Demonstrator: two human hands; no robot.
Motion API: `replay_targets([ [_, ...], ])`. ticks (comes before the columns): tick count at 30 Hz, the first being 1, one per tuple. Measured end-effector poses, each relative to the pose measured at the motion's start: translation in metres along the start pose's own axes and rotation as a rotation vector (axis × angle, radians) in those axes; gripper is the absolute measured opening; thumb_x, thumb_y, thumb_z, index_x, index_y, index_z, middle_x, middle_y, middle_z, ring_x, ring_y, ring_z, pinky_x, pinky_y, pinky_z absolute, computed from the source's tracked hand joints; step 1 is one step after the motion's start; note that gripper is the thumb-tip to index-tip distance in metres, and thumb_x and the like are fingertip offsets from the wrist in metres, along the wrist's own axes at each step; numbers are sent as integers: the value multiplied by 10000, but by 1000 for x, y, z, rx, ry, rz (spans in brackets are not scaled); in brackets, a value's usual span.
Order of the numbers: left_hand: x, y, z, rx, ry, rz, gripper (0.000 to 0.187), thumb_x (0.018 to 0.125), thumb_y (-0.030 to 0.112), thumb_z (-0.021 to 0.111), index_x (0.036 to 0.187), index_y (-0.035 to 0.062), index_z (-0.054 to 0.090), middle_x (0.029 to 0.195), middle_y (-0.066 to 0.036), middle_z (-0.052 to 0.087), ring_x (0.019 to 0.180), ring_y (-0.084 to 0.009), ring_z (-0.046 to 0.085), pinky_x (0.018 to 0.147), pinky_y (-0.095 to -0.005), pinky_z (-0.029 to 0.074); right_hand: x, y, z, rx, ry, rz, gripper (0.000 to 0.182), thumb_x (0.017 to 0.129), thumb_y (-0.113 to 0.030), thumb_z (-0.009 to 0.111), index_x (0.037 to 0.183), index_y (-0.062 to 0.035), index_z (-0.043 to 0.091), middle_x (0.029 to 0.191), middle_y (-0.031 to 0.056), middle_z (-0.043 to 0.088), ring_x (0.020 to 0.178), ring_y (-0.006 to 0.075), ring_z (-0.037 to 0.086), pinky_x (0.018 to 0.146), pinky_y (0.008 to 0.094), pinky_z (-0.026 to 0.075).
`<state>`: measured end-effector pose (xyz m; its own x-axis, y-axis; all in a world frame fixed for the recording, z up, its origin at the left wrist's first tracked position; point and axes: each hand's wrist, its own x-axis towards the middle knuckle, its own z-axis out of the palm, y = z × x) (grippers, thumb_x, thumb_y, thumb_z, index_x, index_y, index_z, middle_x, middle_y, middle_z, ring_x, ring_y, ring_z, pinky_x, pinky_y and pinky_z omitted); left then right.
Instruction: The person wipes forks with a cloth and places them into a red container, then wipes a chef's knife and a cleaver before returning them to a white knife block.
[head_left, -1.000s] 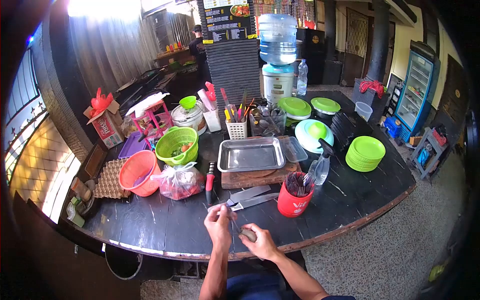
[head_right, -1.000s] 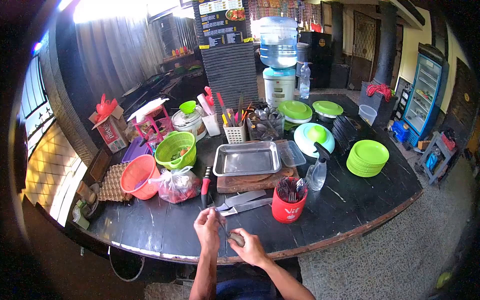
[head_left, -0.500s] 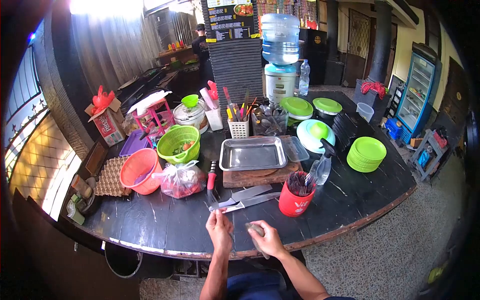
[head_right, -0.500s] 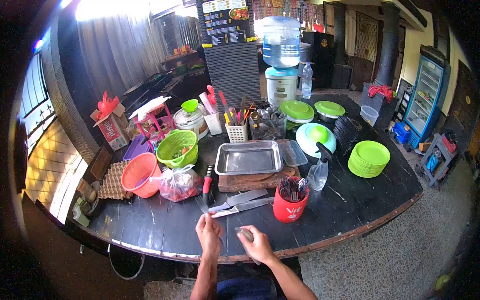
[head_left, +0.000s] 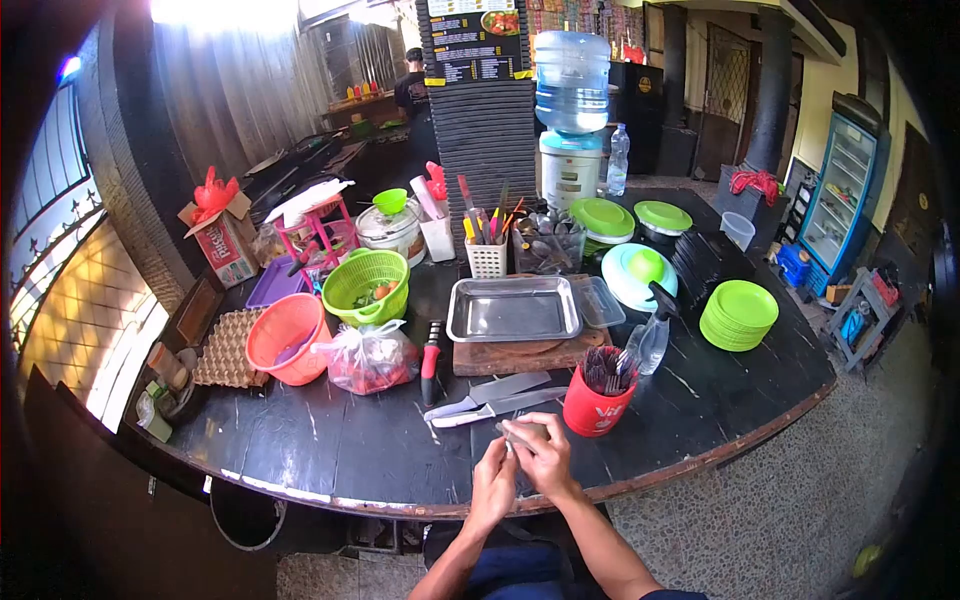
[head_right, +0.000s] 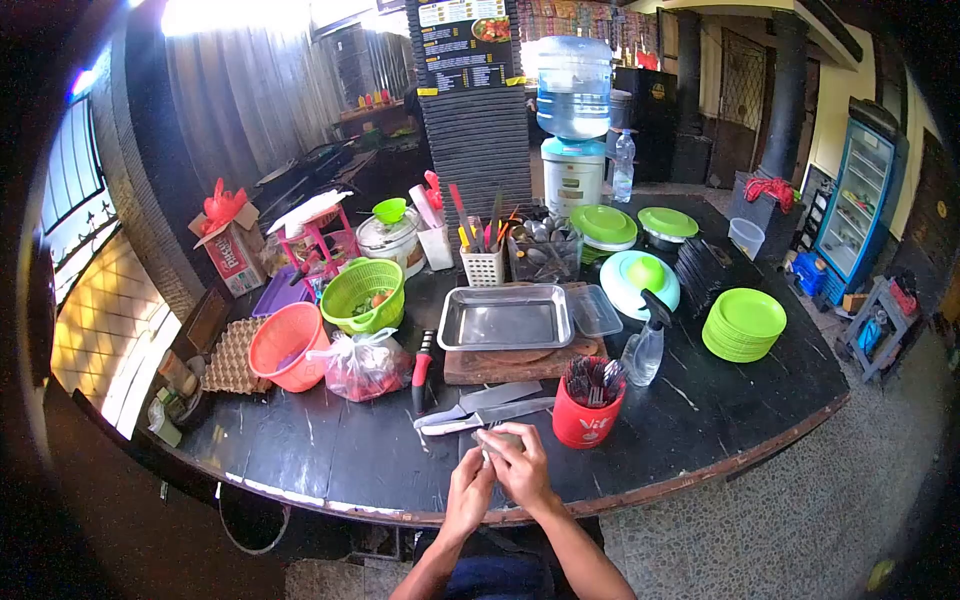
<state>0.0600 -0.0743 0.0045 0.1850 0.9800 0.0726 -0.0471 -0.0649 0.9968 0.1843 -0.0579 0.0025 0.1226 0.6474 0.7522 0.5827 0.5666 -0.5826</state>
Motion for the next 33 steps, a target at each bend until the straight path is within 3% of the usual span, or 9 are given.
replay_targets([
  [5,-4,12,5,8,36,-40,112,1056,112,516,1047,10,562,845,27,511,769,-46,443,639,-243,387,14,-4,-3,-52,185,77,360,805,33,784,1144,-76,728,1097,127,651,953,308,680,837,373,562],
  [7,-4,10,4,44,43,-76,116,1061,120,523,1030,15,562,814,33,494,746,-41,434,621,-247,378,16,2,0,-61,222,83,264,921,-44,739,1174,-24,667,1111,120,667,965,239,673,856,340,541],
  [9,-3,4,0,143,28,-35,140,1068,136,535,993,19,547,762,39,456,700,-49,411,579,-267,357,8,7,4,394,249,547,238,1025,-181,662,1191,-10,647,1102,116,676,981,197,647,847,345,524],
  [10,-1,1,-1,143,30,-36,140,1068,136,535,993,19,547,762,39,456,700,-49,411,579,-267,357,-3,20,8,548,149,626,231,1056,-152,612,1239,-12,615,1088,44,693,943,84,628,817,278,526],
  [14,3,-4,-4,278,36,70,129,1070,116,530,988,17,533,690,10,433,637,-72,376,534,-293,322,9,0,-10,510,-102,663,256,1035,-161,655,1237,-7,622,1062,48,711,954,88,652,831,257,528],
  [20,5,-2,-12,279,-26,67,91,1077,117,522,1077,29,500,650,3,421,612,-62,361,518,-295,294,2,9,-5,718,-35,673,242,1046,-165,639,1230,-8,627,1081,53,714,972,113,679,851,268,543],
  [22,6,-14,-18,123,-27,30,95,1090,151,514,1094,60,489,667,31,416,603,-53,357,511,-277,283,3,7,-5,863,115,730,240,1058,-206,624,1216,-24,631,1090,56,715,951,111,681,849,262,542],
  [26,8,-16,-26,-314,-50,45,149,1103,202,519,998,105,480,694,55,447,573,-42,384,500,-236,295,3,-3,-11,769,72,805,254,1058,-211,624,1233,-26,625,1071,60,726,965,102,667,848,268,538],
  [33,9,-7,-21,-165,31,92,206,1109,221,520,946,101,481,738,48,517,581,-28,443,507,-208,370,-12,-25,3,606,-152,552,350,1022,-247,691,1277,-9,683,1127,45,739,998,89,635,874,276,525],
])
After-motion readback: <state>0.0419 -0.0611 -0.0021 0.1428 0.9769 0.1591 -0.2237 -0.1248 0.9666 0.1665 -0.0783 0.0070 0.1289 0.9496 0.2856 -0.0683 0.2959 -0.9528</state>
